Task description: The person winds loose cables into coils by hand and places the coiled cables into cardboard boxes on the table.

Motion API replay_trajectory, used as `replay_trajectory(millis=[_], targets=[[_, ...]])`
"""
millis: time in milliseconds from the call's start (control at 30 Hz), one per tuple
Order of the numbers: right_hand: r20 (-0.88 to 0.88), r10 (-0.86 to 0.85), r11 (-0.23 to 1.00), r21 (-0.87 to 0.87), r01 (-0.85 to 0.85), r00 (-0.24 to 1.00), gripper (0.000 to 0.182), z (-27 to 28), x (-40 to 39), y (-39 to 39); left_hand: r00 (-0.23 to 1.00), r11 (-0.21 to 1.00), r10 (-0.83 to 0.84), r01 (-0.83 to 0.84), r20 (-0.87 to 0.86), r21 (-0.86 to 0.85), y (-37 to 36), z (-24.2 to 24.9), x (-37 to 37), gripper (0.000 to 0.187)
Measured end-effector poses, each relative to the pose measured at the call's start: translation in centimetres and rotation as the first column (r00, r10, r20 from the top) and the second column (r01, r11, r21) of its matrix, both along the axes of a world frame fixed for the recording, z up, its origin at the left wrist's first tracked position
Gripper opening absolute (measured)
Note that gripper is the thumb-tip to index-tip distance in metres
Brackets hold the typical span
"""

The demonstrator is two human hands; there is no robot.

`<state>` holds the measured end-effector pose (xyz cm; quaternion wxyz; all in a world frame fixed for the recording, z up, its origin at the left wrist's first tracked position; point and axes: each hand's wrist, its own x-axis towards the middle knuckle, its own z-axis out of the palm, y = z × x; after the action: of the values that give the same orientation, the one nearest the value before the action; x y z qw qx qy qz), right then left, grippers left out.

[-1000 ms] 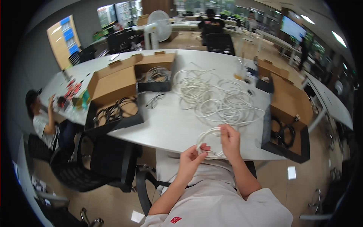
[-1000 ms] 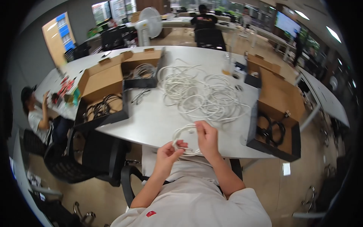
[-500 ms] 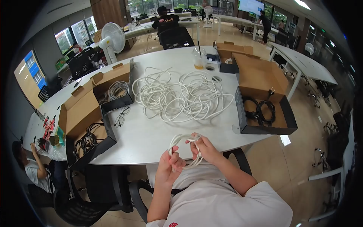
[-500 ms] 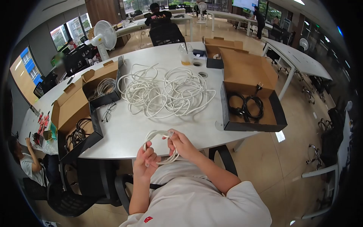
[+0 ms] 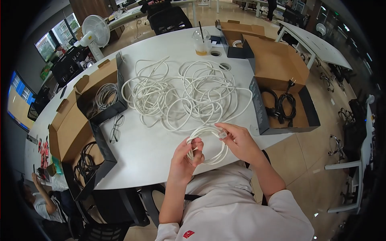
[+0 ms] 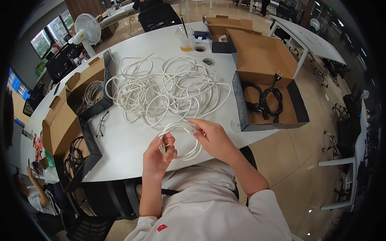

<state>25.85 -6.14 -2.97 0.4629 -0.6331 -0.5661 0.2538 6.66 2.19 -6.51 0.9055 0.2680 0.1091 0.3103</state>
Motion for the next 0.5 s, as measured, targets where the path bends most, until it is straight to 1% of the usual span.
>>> replay_trajectory(millis=[33, 67, 100, 133, 200, 233, 333, 367, 400, 433, 467, 500], targets=[[-0.003, 0.007, 0.999, -0.052, -0.007, 1.0, 0.028, 0.4, 0.5, 0.4, 0.998, 0.998, 0.021, -0.017, -0.06, 0.064, 0.4, 0.1, 0.3, 0.037], [0.009, 0.021, 0.999, -0.05, -0.02, 1.0, 0.027, 0.7, 0.9, 0.7, 0.992, 0.991, 0.047, -0.031, -0.116, 0.129, 0.8, 0.2, 0.5, 0.039], [0.022, 0.034, 0.998, -0.048, -0.033, 0.999, 0.026, 0.9, 1.3, 1.1, 0.996, 0.986, -0.051, 0.063, -0.077, 0.152, 1.6, 0.2, 0.1, 0.051], [0.035, 0.047, 0.998, -0.044, -0.045, 0.998, 0.025, 1.2, 1.7, 1.4, 0.996, 0.986, -0.019, 0.033, -0.091, 0.162, 1.7, 0.3, 0.2, 0.055], [-0.031, 0.036, 0.996, -0.08, -0.039, 0.999, 0.021, 2.6, 2.3, 1.8, 0.993, 0.982, 0.039, -0.018, -0.111, 0.188, 1.5, 0.9, 0.7, 0.064], [-0.06, 0.023, 0.995, -0.097, -0.029, 0.998, 0.019, 3.3, 2.8, 1.9, 0.994, 0.968, 0.006, 0.022, -0.112, 0.248, 1.8, 0.5, 0.5, 0.073], [-0.085, -0.081, 0.996, -0.029, 0.079, 0.993, 0.021, 5.1, 5.6, 2.6, 0.986, 0.954, 0.083, -0.036, -0.148, 0.297, 1.6, 0.1, -0.1, 0.073], [-0.122, -0.112, 0.992, 0.049, 0.119, 0.986, 0.021, 5.5, 7.2, 3.2, 0.983, 0.949, 0.108, -0.058, -0.147, 0.31, 1.6, -0.3, -0.2, 0.07], [-0.064, -0.162, 0.976, 0.139, 0.169, 0.985, 0.024, 6.4, 8.8, 4.1, 0.981, 0.945, 0.099, -0.04, -0.167, 0.326, 1.6, -0.7, -0.4, 0.069], [-0.101, -0.315, 0.928, 0.176, 0.329, 0.944, 0.018, 7.4, 9.8, 5.2, 0.978, 0.94, 0.094, -0.025, -0.187, 0.341, 1.6, -1.1, -0.5, 0.068], [-0.077, -0.332, 0.904, 0.258, 0.34, 0.94, 0.018, 7.8, 12.1, 6.9, 0.974, 0.935, 0.092, -0.013, -0.209, 0.353, 1.5, -1.6, -0.7, 0.067], [-0.079, -0.355, 0.891, 0.272, 0.363, 0.932, 0.017, 8.9, 13.9, 8.4, 0.979, 0.943, 0.04, 0.029, -0.2, 0.331, 1.5, -2.4, -0.9, 0.061]])
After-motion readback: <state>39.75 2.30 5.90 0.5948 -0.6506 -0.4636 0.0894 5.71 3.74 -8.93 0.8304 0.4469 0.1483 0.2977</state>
